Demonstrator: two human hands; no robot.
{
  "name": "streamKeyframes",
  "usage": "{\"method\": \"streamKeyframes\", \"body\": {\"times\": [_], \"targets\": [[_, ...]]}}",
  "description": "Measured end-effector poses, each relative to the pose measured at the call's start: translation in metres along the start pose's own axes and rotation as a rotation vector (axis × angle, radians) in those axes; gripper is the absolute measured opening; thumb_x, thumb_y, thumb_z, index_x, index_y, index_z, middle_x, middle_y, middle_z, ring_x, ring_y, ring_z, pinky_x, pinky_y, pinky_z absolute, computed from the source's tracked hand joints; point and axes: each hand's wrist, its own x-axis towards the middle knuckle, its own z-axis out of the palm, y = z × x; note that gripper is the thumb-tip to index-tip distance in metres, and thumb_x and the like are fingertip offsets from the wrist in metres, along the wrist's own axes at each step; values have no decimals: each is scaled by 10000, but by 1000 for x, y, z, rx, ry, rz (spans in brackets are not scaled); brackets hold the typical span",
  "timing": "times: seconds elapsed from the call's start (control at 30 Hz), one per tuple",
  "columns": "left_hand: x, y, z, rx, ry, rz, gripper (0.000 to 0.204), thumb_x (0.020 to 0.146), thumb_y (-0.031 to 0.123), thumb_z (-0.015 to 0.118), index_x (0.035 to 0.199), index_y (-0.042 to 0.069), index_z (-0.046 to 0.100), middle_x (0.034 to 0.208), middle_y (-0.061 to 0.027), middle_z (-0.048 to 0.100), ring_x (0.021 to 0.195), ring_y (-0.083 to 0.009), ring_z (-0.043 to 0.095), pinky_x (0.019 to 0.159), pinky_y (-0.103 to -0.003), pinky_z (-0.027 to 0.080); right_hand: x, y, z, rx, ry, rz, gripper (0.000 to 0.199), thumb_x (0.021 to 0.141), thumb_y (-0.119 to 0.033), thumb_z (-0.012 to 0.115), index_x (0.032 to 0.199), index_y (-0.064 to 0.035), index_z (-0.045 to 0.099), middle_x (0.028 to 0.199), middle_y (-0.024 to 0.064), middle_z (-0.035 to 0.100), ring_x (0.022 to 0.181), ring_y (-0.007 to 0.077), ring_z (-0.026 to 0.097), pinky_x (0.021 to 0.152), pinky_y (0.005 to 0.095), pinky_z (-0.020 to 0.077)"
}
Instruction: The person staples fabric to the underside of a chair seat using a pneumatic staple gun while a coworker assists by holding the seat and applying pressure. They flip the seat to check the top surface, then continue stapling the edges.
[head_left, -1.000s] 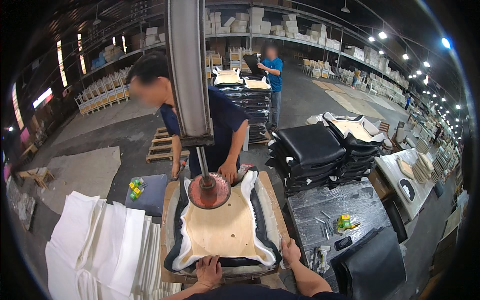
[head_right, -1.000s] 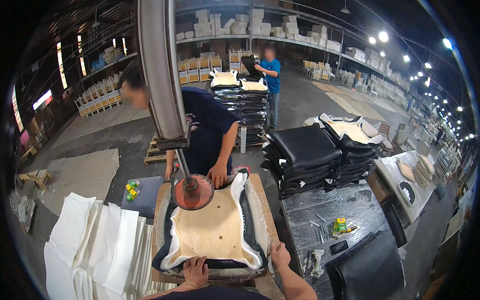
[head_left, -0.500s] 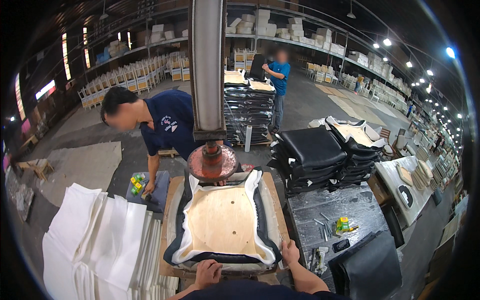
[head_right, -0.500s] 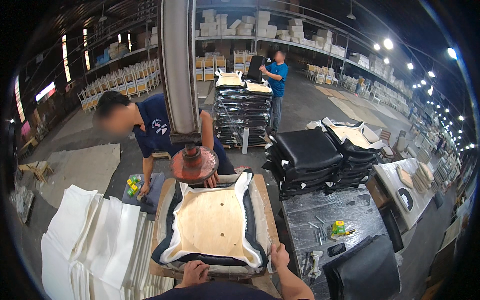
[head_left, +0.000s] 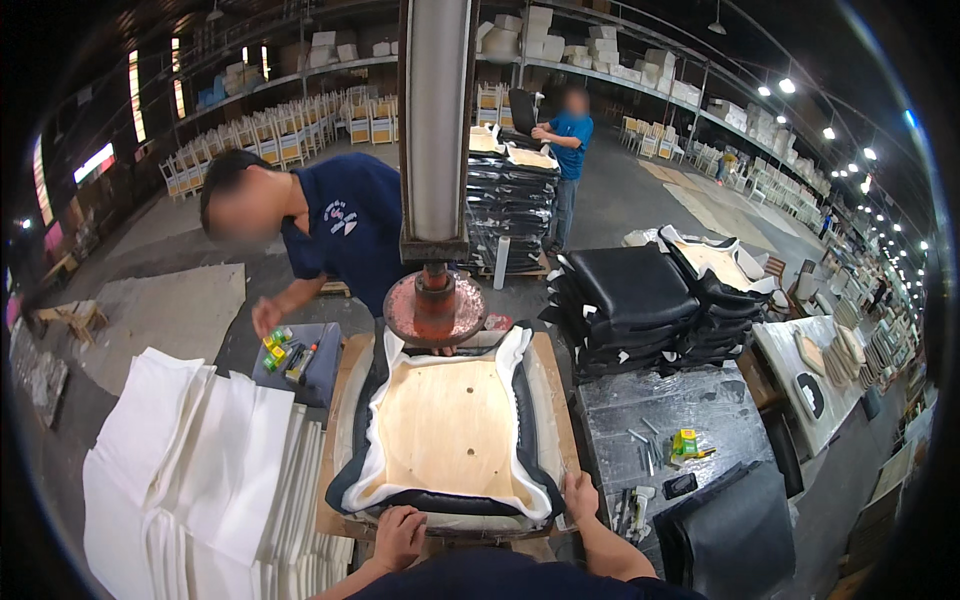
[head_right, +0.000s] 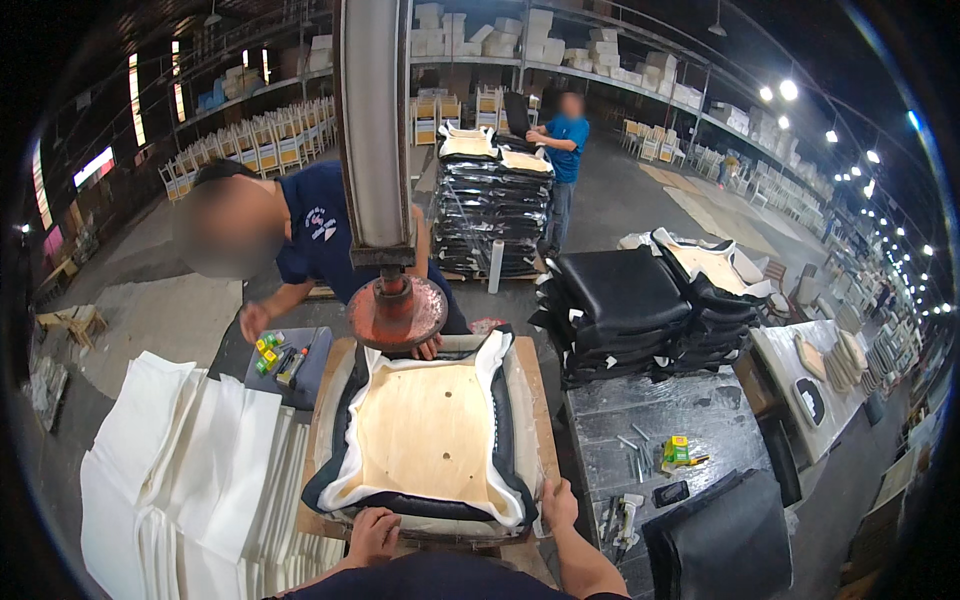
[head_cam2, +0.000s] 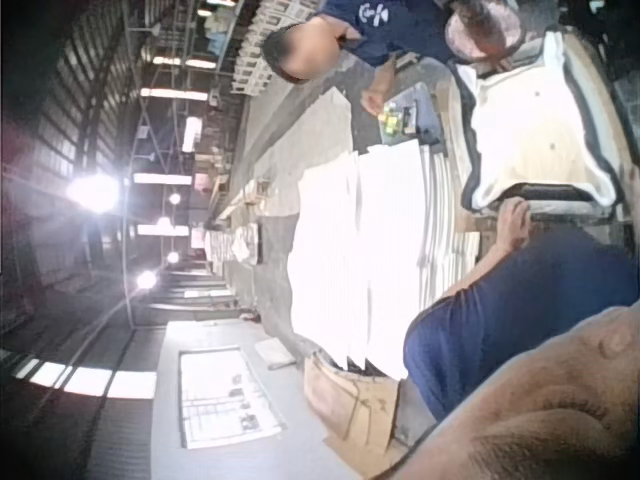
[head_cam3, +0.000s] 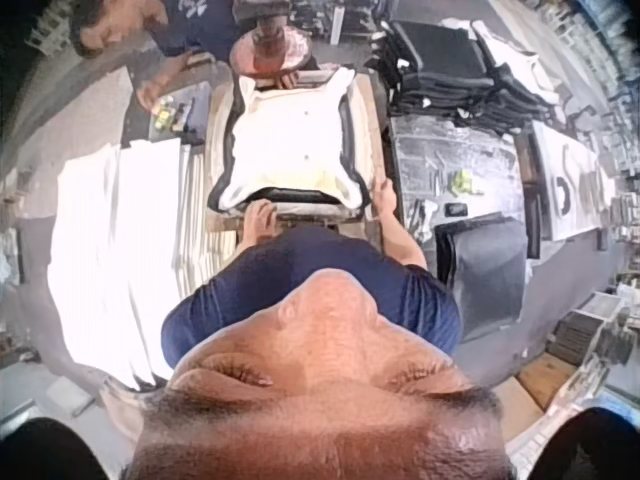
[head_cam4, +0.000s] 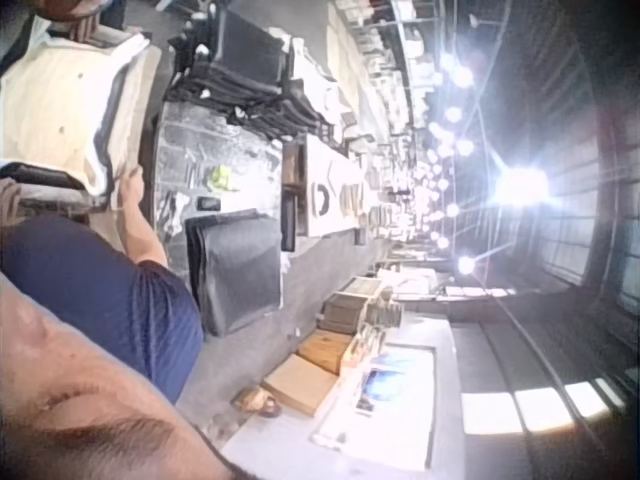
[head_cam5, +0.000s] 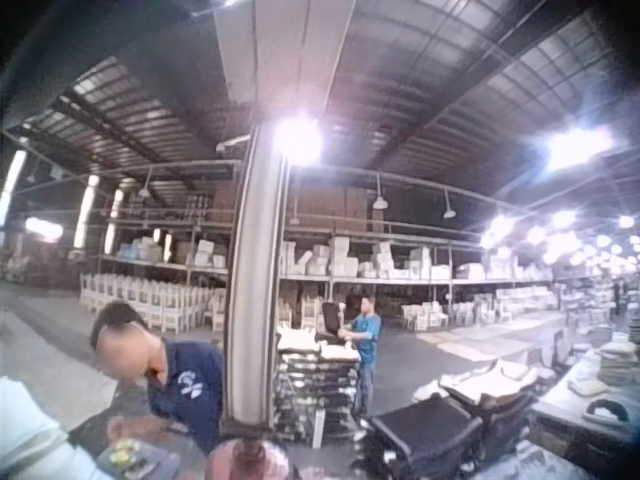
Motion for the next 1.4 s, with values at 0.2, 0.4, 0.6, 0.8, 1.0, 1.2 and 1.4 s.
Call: {"method": "streamKeyframes", "body": {"times": [0.2, 0.4, 0.6, 0.8, 1.0, 1.2, 1.4], "targets": [[-2, -2, 1, -6, -53, 9, 359, 887, 127, 796, 1242, 101, 744, 1265, -136, 655, 1228, -394, 617, 1155, -588, 460, 0, 8, 0, 76, 75, -66, 661, 1031, -554, 693, 1420, -21, 659, 1195, 277, 779, 1166, 461, 747, 989, 520, 579], [-8, -6, -2, 36, -137, 6, 444, 883, 162, 812, 1316, 114, 726, 1342, -165, 635, 1305, -428, 590, 1198, -615, 422, -8, 4, 1, 138, 95, -84, 620, 1022, -512, 712, 1441, -56, 666, 1297, 278, 760, 1236, 464, 721, 1037, 503, 565], [-27, -9, -2, 58, -178, 33, 544, 917, 186, 800, 1447, 137, 690, 1564, -178, 568, 1519, -462, 476, 1264, -655, 347, -17, 3, 5, 204, 94, -86, 594, 1022, -457, 724, 1441, -40, 663, 1316, 274, 756, 1241, 463, 718, 1050, 504, 558], [-24, -11, 4, 53, -236, 66, 580, 932, 196, 788, 1496, 130, 671, 1667, -164, 514, 1559, -467, 450, 1282, -656, 324, -17, 6, 1, 261, 140, -48, 614, 1017, -469, 738, 1460, -50, 664, 1316, 243, 771, 1242, 403, 739, 1063, 459, 563], [-18, -5, 9, -13, -334, 116, 547, 968, 223, 770, 1498, 125, 677, 1681, -160, 505, 1555, -468, 459, 1270, -658, 328, -16, 13, -5, 339, 223, 43, 537, 1039, -385, 758, 1452, -53, 677, 1035, 130, 783, 946, 247, 748, 897, 400, 588], [-14, -5, 6, -47, -358, 148, 549, 949, 196, 785, 1482, 112, 682, 1664, -170, 517, 1545, -482, 461, 1260, -653, 333, -33, 49, -14, 430, 348, 89, 469, 1052, -334, 750, 1414, -41, 699, 1017, 115, 783, 937, 223, 743, 888, 386, 585], [-15, -12, -4, -27, -374, 184, 531, 941, 192, 791, 1453, 94, 689, 1644, -178, 528, 1543, -474, 469, 1257, -651, 338, -80, 101, -20, 331, 426, 347, 494, 1051, -401, 722, 1396, -49, 707, 1150, 188, 798, 1087, 339, 766, 990, 447, 565]]}}
